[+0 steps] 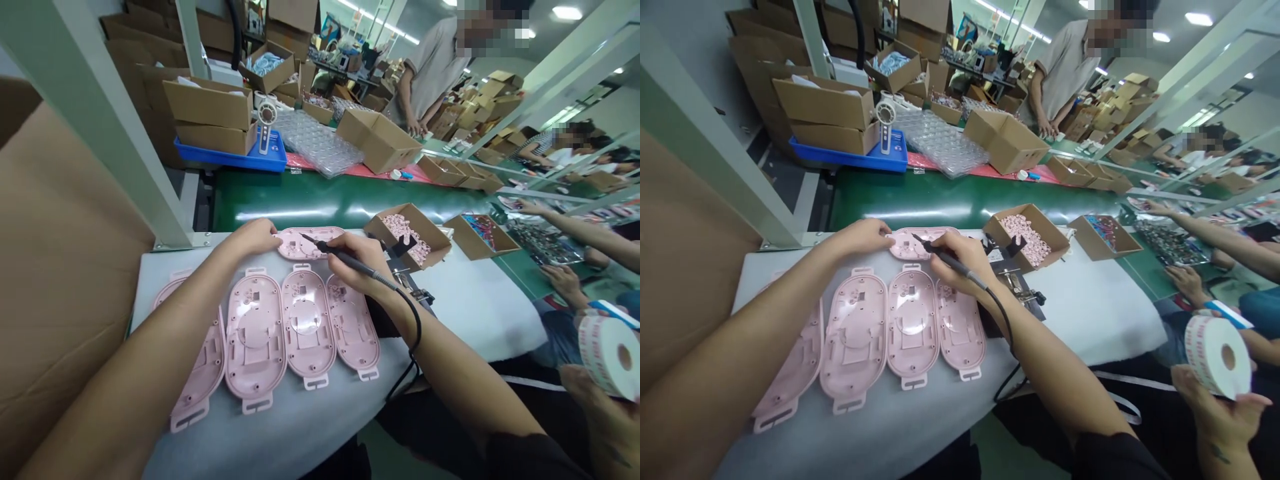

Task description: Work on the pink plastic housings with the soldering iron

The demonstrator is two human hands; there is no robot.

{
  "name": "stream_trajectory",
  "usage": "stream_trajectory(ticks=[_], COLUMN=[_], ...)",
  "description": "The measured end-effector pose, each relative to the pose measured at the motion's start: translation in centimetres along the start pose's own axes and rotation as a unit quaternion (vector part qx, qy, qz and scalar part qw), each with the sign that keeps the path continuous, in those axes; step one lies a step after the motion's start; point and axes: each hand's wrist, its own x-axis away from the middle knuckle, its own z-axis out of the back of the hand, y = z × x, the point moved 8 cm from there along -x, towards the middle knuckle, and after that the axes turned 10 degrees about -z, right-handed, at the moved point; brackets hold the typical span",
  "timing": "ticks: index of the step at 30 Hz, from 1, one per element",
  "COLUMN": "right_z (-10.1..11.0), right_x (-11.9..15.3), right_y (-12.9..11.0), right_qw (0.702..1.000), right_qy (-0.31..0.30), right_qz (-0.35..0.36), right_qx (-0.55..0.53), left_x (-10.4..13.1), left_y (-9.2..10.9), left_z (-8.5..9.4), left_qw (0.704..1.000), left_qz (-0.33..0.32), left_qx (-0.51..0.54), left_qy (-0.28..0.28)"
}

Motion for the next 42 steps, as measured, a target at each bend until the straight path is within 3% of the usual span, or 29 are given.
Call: stream_trajectory(ticks=[6, 20, 42], right_z=[-0.9, -2.2, -3.0], right_x=[0.9, 1.5, 1.4], right_y=[-0.2, -1.2, -1.4], right_qw=[0.998, 0.987, 0.983], right_qy=[-0.006, -0.046, -0.1], right_qz=[0.059, 0.148, 0.147], right_qx=[0.009, 0.034, 0.037], left_x=[1.1, 1.1, 1.1], left_y=[-0.9, -0.5, -0.7], left_z=[-0.2, -0.7, -0.9], left_qw=[0.995, 0.991, 0.991], left_qz=[-0.025, -0.058, -0.058], left_qx=[0.073, 0.104, 0.108], left_qy=[0.056, 0.056, 0.052])
